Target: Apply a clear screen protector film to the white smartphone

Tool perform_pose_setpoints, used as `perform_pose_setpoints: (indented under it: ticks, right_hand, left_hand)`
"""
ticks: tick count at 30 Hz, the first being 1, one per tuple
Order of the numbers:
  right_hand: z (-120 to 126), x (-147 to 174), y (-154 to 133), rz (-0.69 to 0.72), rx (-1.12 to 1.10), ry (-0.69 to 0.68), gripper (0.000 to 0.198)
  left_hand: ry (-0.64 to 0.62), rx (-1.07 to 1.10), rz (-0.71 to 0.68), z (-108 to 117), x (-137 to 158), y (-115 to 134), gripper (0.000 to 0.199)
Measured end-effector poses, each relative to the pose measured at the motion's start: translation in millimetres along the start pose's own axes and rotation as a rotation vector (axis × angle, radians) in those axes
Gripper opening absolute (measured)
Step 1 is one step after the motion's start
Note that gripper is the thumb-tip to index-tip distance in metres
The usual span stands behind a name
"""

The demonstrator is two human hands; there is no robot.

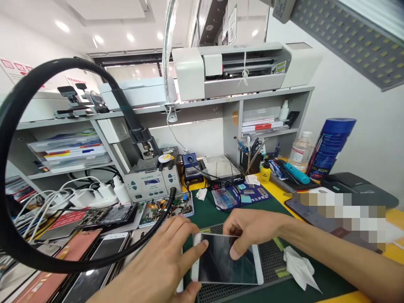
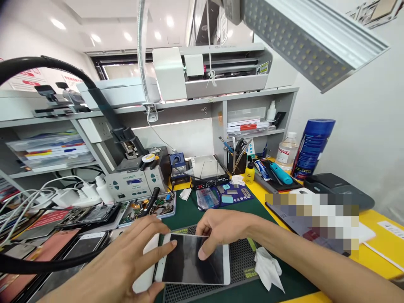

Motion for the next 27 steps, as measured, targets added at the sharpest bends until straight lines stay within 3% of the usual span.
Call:
perform_pose_setpoints:
  ticks: [3, 6, 8, 10, 11, 13, 15, 22, 27]
  right_hand:
    - [8, 2, 8, 0.002, -0.176, 0.063, 0.032]
    - [13, 4, 11, 0.011, -0.359, 0.184, 0.033]
    - [12, 4, 10, 0.033, -0.479, 0.271, 0.035]
    - [7, 3, 9, 0.072, -0.581, 0.350, 0.038]
    - [4, 3, 8, 0.091, -0.621, 0.384, 0.038]
    - [-6, 3, 7, 0.120, -0.675, 0.438, 0.037]
    - [-16, 5, 6, 0.135, -0.702, 0.474, 0.035]
    - [-41, 11, 5, 0.134, -0.740, 0.638, 0.040]
    - [-35, 3, 0, 0.234, -0.548, 0.518, 0.039]
  left_hand:
    - [-0.028, 0.044, 0.022, 7, -14, -14, 0.066]
    - [0.094, 0.261, 0.279, 3, -22, -33, 0.094]
    - [0.249, 0.599, 0.570, -7, -26, -39, 0.095]
    - [0.354, 1.117, 0.852, -26, -32, -34, 0.075]
    - [0.343, 1.364, 0.931, -35, -37, -25, 0.066]
    - [0.260, 1.696, 0.941, -51, -51, -5, 0.053]
    - [0.279, 1.825, 0.964, -62, -60, 9, 0.045]
    - [0.345, 1.995, 1.019, -100, -61, 18, 0.041]
    - [0.343, 2.087, 0.997, -103, -58, 15, 0.039]
Point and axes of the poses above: each hand's wrist, its own x-axis away from the middle knuckle, its own z-axis out of the back of the hand, y = z × x, the point moved 3 cm from there along -x, towards the middle knuckle, and after that the axes turned 5 degrees about y, right-handed, at the moved point
